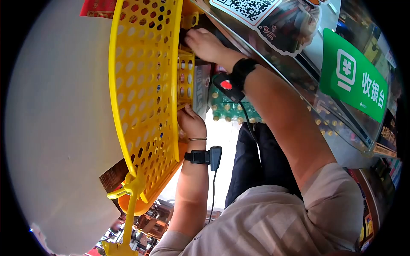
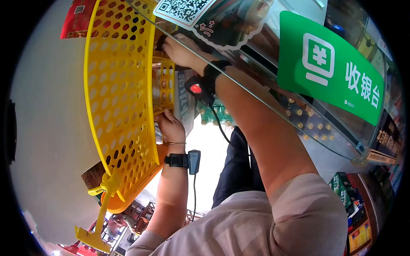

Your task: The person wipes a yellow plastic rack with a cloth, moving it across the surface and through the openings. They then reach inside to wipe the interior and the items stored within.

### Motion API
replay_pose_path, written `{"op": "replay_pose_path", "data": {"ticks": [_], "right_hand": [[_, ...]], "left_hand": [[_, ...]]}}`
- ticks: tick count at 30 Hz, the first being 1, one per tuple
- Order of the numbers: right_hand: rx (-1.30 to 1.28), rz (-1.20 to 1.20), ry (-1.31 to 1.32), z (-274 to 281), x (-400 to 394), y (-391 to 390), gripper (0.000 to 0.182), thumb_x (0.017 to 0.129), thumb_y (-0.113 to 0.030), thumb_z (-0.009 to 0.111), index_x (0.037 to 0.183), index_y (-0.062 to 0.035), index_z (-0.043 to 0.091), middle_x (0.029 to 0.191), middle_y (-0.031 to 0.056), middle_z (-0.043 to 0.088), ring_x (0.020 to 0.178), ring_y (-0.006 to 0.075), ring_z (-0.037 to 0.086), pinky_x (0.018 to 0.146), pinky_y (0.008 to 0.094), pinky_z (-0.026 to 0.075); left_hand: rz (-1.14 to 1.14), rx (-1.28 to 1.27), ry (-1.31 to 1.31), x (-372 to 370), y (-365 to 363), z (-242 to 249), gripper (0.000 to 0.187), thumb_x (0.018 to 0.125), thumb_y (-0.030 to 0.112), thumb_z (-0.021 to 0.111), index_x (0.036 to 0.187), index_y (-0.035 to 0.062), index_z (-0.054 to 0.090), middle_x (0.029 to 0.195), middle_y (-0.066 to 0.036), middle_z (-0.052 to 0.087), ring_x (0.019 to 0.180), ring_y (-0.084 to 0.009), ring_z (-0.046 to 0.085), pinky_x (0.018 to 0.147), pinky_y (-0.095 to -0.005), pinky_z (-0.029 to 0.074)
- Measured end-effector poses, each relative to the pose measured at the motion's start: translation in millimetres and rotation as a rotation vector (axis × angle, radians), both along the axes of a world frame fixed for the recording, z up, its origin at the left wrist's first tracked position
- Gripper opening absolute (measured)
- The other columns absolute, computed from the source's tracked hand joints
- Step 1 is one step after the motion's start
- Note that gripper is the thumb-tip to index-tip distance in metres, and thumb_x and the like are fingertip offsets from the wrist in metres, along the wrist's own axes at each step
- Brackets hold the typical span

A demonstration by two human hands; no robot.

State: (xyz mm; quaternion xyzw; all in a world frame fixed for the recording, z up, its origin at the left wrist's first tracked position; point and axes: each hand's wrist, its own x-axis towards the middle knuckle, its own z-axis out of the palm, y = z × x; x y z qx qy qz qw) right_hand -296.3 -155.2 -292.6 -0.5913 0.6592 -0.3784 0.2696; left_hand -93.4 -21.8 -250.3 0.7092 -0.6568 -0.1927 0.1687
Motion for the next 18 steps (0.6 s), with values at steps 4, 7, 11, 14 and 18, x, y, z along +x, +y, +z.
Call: {"op": "replay_pose_path", "data": {"ticks": [4, 7, 11, 14, 18], "right_hand": [[0.075, 0.127, 0.316, 18, 2, 3, 0.031, 0.095, -0.024, 0.042, 0.109, -0.0064, 0.063, 0.116, 0.0105, 0.063, 0.113, 0.0313, 0.053, 0.092, 0.0414, 0.047], [-0.097, 0.254, 0.329, -18, 2, -2, 0.033, 0.095, -0.024, 0.041, 0.111, -0.0067, 0.063, 0.117, 0.0082, 0.063, 0.117, 0.0308, 0.052, 0.093, 0.0414, 0.046], [0.074, 0.071, 0.230, 4, 3, 1, 0.032, 0.094, -0.024, 0.041, 0.113, -0.0078, 0.062, 0.119, 0.0082, 0.062, 0.118, 0.0302, 0.051, 0.097, 0.0405, 0.044], [0.061, 0.241, 0.278, 3, 5, -3, 0.035, 0.095, -0.022, 0.039, 0.120, -0.0087, 0.060, 0.125, 0.0082, 0.059, 0.122, 0.0307, 0.048, 0.102, 0.0389, 0.041], [-0.012, 0.282, 0.182, -2, 9, -2, 0.035, 0.095, -0.019, 0.038, 0.122, -0.0072, 0.058, 0.127, 0.0106, 0.058, 0.123, 0.0315, 0.048, 0.104, 0.0372, 0.039]], "left_hand": [[-0.041, -0.100, -0.042, 3, 1, -8, 0.035, 0.102, 0.023, 0.046, 0.107, -0.0107, 0.051, 0.102, -0.031, 0.055, 0.092, -0.0457, 0.054, 0.082, -0.0455, 0.045], [-0.013, -0.078, 0.006, -3, 1, -2, 0.034, 0.102, 0.022, 0.045, 0.109, -0.0107, 0.050, 0.103, -0.030, 0.055, 0.095, -0.0457, 0.054, 0.084, -0.0448, 0.044], [-0.003, -0.030, -0.021, 0, 2, -4, 0.037, 0.102, 0.025, 0.044, 0.113, -0.0103, 0.047, 0.107, -0.031, 0.055, 0.100, -0.0459, 0.054, 0.087, -0.0450, 0.043], [-0.009, 0.036, -0.098, 2, -1, -2, 0.043, 0.103, 0.031, 0.042, 0.118, -0.0098, 0.043, 0.112, -0.033, 0.055, 0.105, -0.0464, 0.054, 0.090, -0.0451, 0.043], [-0.027, -0.033, -0.051, 2, 1, -5, 0.045, 0.103, 0.032, 0.041, 0.118, -0.0098, 0.042, 0.112, -0.034, 0.055, 0.104, -0.0470, 0.054, 0.090, -0.0451, 0.043]]}}
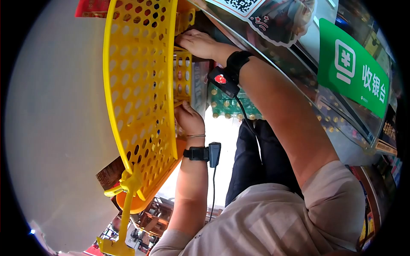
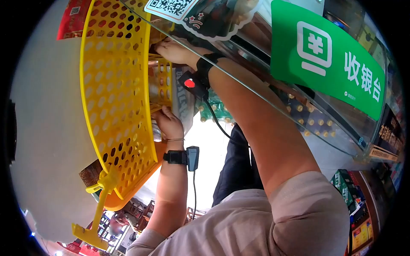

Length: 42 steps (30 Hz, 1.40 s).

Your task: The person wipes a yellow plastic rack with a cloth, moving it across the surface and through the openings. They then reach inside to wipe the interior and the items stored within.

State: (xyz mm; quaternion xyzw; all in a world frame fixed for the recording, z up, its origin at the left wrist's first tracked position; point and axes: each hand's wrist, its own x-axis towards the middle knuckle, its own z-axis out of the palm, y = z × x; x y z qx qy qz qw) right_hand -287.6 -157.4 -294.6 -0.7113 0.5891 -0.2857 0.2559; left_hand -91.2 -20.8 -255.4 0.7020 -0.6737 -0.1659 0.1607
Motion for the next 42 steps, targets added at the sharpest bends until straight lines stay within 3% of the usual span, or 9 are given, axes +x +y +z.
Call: {"op": "replay_pose_path", "data": {"ticks": [11, 13, 15, 17, 19, 22, 26, 32, 42], "right_hand": [[-0.067, -0.306, -0.094, -6, -25, 28, 0.023, 0.092, -0.018, 0.053, 0.109, -0.0037, 0.059, 0.100, 0.0128, 0.065, 0.094, 0.0318, 0.061, 0.081, 0.0362, 0.049], [0.170, -0.330, -0.897, -39, -11, 46, 0.021, 0.093, -0.015, 0.059, 0.111, -0.0038, 0.058, 0.094, 0.0045, 0.065, 0.087, 0.0161, 0.063, 0.076, 0.0289, 0.049], [0.456, -0.387, -1.541, -30, -2, 69, 0.022, 0.094, -0.013, 0.059, 0.114, -0.0024, 0.057, 0.100, 0.0019, 0.063, 0.090, 0.0109, 0.060, 0.078, 0.0259, 0.048], [0.376, -0.477, -1.783, -17, 23, 82, 0.024, 0.094, -0.012, 0.059, 0.116, -0.0016, 0.057, 0.106, 0.0036, 0.063, 0.094, 0.0116, 0.060, 0.083, 0.0250, 0.048], [0.159, -0.509, -1.486, 1, 49, 85, 0.026, 0.094, -0.011, 0.059, 0.117, -0.0010, 0.056, 0.113, 0.0087, 0.063, 0.100, 0.0176, 0.061, 0.085, 0.0288, 0.049], [-0.074, -0.434, -0.421, 14, 64, 79, 0.032, 0.085, -0.003, 0.057, 0.117, -0.0017, 0.058, 0.104, 0.0150, 0.062, 0.102, 0.0288, 0.058, 0.089, 0.0360, 0.047], [-0.273, -0.223, 0.200, 9, 65, 68, 0.034, 0.079, -0.019, 0.057, 0.110, -0.0050, 0.063, 0.094, 0.0000, 0.061, 0.099, 0.0191, 0.050, 0.083, 0.0296, 0.041], [-0.322, -0.113, 0.426, 11, 65, 57, 0.025, 0.079, -0.019, 0.058, 0.102, -0.0107, 0.064, 0.091, -0.0039, 0.060, 0.100, 0.0182, 0.046, 0.079, 0.0282, 0.035], [-0.306, -0.243, 0.349, 16, 57, 73, 0.030, 0.079, -0.018, 0.057, 0.105, -0.0060, 0.065, 0.093, 0.0010, 0.061, 0.099, 0.0199, 0.048, 0.080, 0.0300, 0.039]], "left_hand": [[0.040, 0.024, -0.031, -3, 0, 4, 0.035, 0.101, 0.022, 0.046, 0.109, -0.0120, 0.049, 0.102, -0.030, 0.056, 0.094, -0.0453, 0.054, 0.083, -0.0461, 0.044], [0.059, 0.063, -0.029, -12, -2, 13, 0.034, 0.101, 0.021, 0.046, 0.110, -0.0120, 0.049, 0.103, -0.031, 0.055, 0.095, -0.0456, 0.054, 0.083, -0.0465, 0.044], [0.030, 0.061, 0.005, -12, -3, 14, 0.039, 0.102, 0.027, 0.043, 0.114, -0.0100, 0.044, 0.107, -0.033, 0.055, 0.099, -0.0481, 0.054, 0.086, -0.0470, 0.044], [0.007, 0.043, 0.008, -2, 0, 6, 0.042, 0.102, 0.030, 0.042, 0.118, -0.0092, 0.041, 0.111, -0.034, 0.054, 0.103, -0.0491, 0.053, 0.088, -0.0470, 0.043], [-0.016, -0.001, 0.006, 0, -1, 1, 0.044, 0.102, 0.030, 0.041, 0.121, -0.0096, 0.040, 0.115, -0.035, 0.053, 0.106, -0.0486, 0.052, 0.090, -0.0463, 0.042], [-0.010, 0.007, 0.046, 0, -1, 0, 0.046, 0.103, 0.030, 0.042, 0.125, -0.0099, 0.037, 0.119, -0.035, 0.050, 0.110, -0.0473, 0.051, 0.094, -0.0452, 0.041], [0.002, 0.067, 0.031, -1, -2, 7, 0.046, 0.102, 0.029, 0.043, 0.127, -0.0098, 0.034, 0.119, -0.034, 0.051, 0.110, -0.0464, 0.051, 0.095, -0.0449, 0.041], [0.040, 0.106, 0.042, -4, 0, 9, 0.043, 0.103, 0.027, 0.042, 0.126, -0.0082, 0.034, 0.119, -0.032, 0.052, 0.111, -0.0458, 0.052, 0.095, -0.0444, 0.042], [0.022, 0.121, 0.010, -2, -3, 9, 0.040, 0.103, 0.028, 0.042, 0.125, -0.0052, 0.036, 0.119, -0.032, 0.053, 0.111, -0.0460, 0.052, 0.094, -0.0451, 0.043]]}}
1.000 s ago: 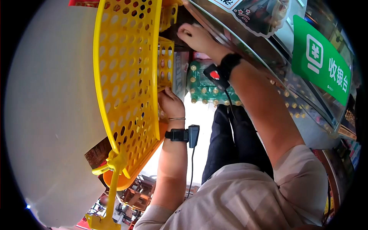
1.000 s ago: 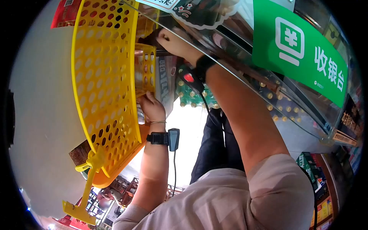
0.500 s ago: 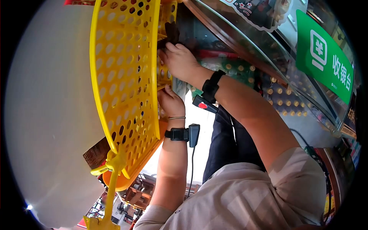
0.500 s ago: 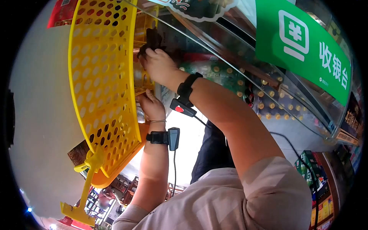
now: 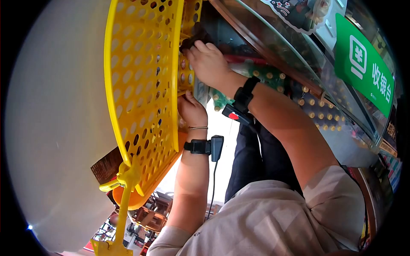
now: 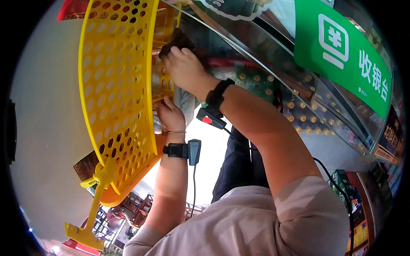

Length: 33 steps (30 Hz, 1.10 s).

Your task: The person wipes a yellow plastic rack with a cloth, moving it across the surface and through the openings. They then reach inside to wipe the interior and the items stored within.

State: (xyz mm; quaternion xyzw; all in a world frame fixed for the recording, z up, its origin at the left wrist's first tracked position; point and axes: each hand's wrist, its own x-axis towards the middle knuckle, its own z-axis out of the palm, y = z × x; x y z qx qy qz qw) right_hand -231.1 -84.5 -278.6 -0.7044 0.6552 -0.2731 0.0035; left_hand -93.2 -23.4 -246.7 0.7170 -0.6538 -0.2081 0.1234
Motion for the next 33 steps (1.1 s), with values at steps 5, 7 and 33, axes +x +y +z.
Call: {"op": "replay_pose_path", "data": {"ticks": [5, 7, 33], "right_hand": [[0.110, 0.130, 0.143, 2, 11, -19, 0.031, 0.078, -0.017, 0.058, 0.106, -0.0068, 0.066, 0.098, 0.0009, 0.062, 0.102, 0.0205, 0.048, 0.081, 0.0302, 0.039], [0.095, 0.061, 0.063, 1, 12, -15, 0.034, 0.078, -0.016, 0.057, 0.110, -0.0088, 0.065, 0.100, 0.0008, 0.062, 0.102, 0.0207, 0.049, 0.082, 0.0307, 0.039], [-0.067, -0.120, -0.822, 11, -11, -43, 0.038, 0.079, -0.003, 0.063, 0.117, -0.0045, 0.059, 0.104, 0.0200, 0.066, 0.096, 0.0374, 0.063, 0.081, 0.0413, 0.052]], "left_hand": [[0.030, 0.008, 0.021, -6, 1, 6, 0.039, 0.103, 0.028, 0.042, 0.123, -0.0056, 0.038, 0.119, -0.031, 0.054, 0.111, -0.0461, 0.053, 0.093, -0.0460, 0.043], [0.001, -0.028, 0.043, -1, 1, 1, 0.039, 0.103, 0.027, 0.042, 0.122, -0.0061, 0.038, 0.119, -0.031, 0.054, 0.110, -0.0466, 0.053, 0.092, -0.0464, 0.043], [-0.044, -0.135, 0.005, 7, 1, -16, 0.040, 0.102, 0.028, 0.044, 0.119, -0.0087, 0.039, 0.110, -0.032, 0.056, 0.103, -0.0456, 0.055, 0.090, -0.0434, 0.044]]}}
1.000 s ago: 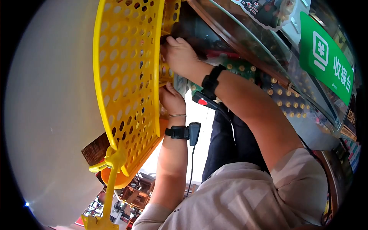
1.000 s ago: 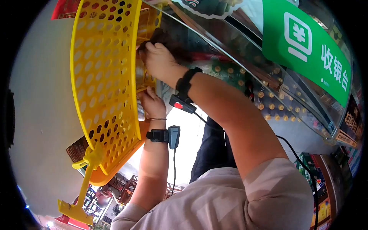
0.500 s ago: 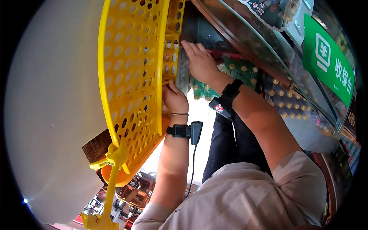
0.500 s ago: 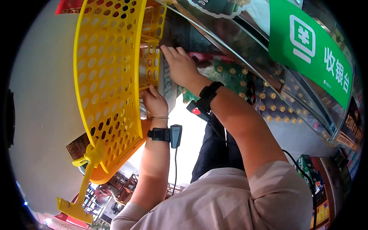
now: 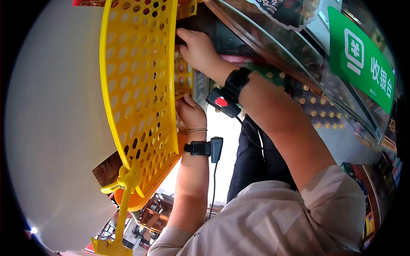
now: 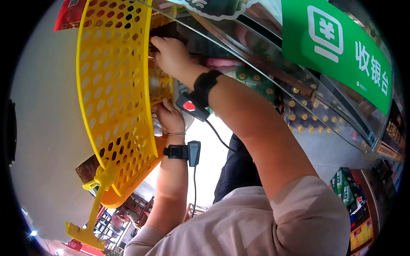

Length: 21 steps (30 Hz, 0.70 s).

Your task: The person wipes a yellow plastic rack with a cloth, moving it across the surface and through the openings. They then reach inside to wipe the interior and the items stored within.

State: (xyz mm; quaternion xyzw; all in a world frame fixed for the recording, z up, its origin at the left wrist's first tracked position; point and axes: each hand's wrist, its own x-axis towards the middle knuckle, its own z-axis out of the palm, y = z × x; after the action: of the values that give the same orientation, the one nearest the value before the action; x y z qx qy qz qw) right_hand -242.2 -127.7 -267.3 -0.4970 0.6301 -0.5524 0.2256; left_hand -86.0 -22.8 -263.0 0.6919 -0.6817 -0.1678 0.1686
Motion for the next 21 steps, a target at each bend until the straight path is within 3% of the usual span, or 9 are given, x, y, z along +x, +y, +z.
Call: {"op": "replay_pose_path", "data": {"ticks": [1, 7, 10, 11, 14, 15, 18, 19, 21], "right_hand": [[0.015, -0.059, 0.085, 2, -1, -3, 0.025, 0.077, -0.007, 0.066, 0.102, -0.0076, 0.064, 0.090, 0.0156, 0.067, 0.082, 0.0388, 0.063, 0.072, 0.0451, 0.053], [0.335, -0.005, 0.386, 28, -11, 1, 0.025, 0.078, -0.015, 0.068, 0.102, -0.0100, 0.067, 0.084, 0.0147, 0.068, 0.078, 0.0344, 0.066, 0.071, 0.0426, 0.054], [0.301, -0.040, 0.240, -7, -14, 11, 0.028, 0.078, -0.015, 0.069, 0.105, -0.0110, 0.069, 0.084, 0.0155, 0.069, 0.077, 0.0347, 0.067, 0.072, 0.0415, 0.054], [0.202, -0.053, 0.220, -13, -16, 16, 0.029, 0.079, -0.015, 0.070, 0.107, -0.0112, 0.070, 0.087, 0.0162, 0.070, 0.076, 0.0330, 0.068, 0.072, 0.0373, 0.055], [0.180, -0.184, -0.139, -27, -18, 28, 0.025, 0.081, -0.016, 0.072, 0.105, -0.0102, 0.071, 0.074, 0.0146, 0.067, 0.069, 0.0245, 0.068, 0.065, 0.0322, 0.054], [0.257, -0.175, -0.265, -25, -19, 37, 0.024, 0.086, -0.019, 0.070, 0.107, -0.0084, 0.068, 0.076, 0.0090, 0.066, 0.062, 0.0152, 0.064, 0.058, 0.0285, 0.051], [0.266, 0.006, -0.877, -21, -11, 55, 0.027, 0.089, -0.020, 0.068, 0.112, -0.0068, 0.063, 0.085, 0.0045, 0.065, 0.066, 0.0101, 0.061, 0.055, 0.0266, 0.049], [0.347, 0.092, -0.909, -17, -10, 63, 0.028, 0.091, -0.017, 0.067, 0.116, -0.0056, 0.059, 0.099, 0.0037, 0.065, 0.076, 0.0104, 0.063, 0.061, 0.0264, 0.052], [0.135, 0.133, -0.667, -17, 7, 60, 0.026, 0.092, -0.011, 0.063, 0.117, -0.0046, 0.058, 0.101, 0.0077, 0.065, 0.086, 0.0136, 0.065, 0.071, 0.0280, 0.054]], "left_hand": [[0.003, -0.030, -0.014, -1, 1, 0, 0.040, 0.102, 0.027, 0.044, 0.119, -0.0091, 0.039, 0.109, -0.032, 0.056, 0.103, -0.0457, 0.055, 0.090, -0.0433, 0.044], [-0.025, 0.001, -0.036, -2, 0, 5, 0.041, 0.102, 0.025, 0.045, 0.119, -0.0109, 0.038, 0.110, -0.035, 0.054, 0.101, -0.0467, 0.054, 0.089, -0.0448, 0.043], [-0.013, -0.016, -0.043, -1, 1, 2, 0.041, 0.102, 0.025, 0.044, 0.120, -0.0112, 0.038, 0.112, -0.035, 0.053, 0.102, -0.0469, 0.053, 0.090, -0.0449, 0.042], [-0.026, -0.027, -0.049, -1, 0, 2, 0.041, 0.102, 0.025, 0.044, 0.120, -0.0113, 0.038, 0.112, -0.035, 0.053, 0.102, -0.0468, 0.053, 0.090, -0.0447, 0.042], [-0.033, -0.043, -0.025, -1, 1, 3, 0.039, 0.102, 0.025, 0.044, 0.118, -0.0114, 0.040, 0.111, -0.034, 0.053, 0.101, -0.0466, 0.053, 0.089, -0.0450, 0.042], [-0.018, -0.044, 0.019, -3, 1, 3, 0.038, 0.102, 0.025, 0.044, 0.114, -0.0112, 0.043, 0.110, -0.033, 0.053, 0.100, -0.0466, 0.052, 0.088, -0.0454, 0.042], [0.005, -0.038, 0.083, -5, 1, 5, 0.037, 0.102, 0.025, 0.044, 0.111, -0.0109, 0.045, 0.108, -0.032, 0.052, 0.099, -0.0461, 0.052, 0.087, -0.0460, 0.042], [0.010, -0.031, 0.093, -5, 1, 4, 0.038, 0.102, 0.026, 0.044, 0.111, -0.0109, 0.045, 0.108, -0.032, 0.052, 0.099, -0.0460, 0.052, 0.087, -0.0460, 0.042], [-0.012, -0.040, 0.091, 0, 1, -2, 0.038, 0.102, 0.026, 0.043, 0.112, -0.0109, 0.045, 0.107, -0.032, 0.052, 0.099, -0.0461, 0.052, 0.087, -0.0460, 0.042]]}}
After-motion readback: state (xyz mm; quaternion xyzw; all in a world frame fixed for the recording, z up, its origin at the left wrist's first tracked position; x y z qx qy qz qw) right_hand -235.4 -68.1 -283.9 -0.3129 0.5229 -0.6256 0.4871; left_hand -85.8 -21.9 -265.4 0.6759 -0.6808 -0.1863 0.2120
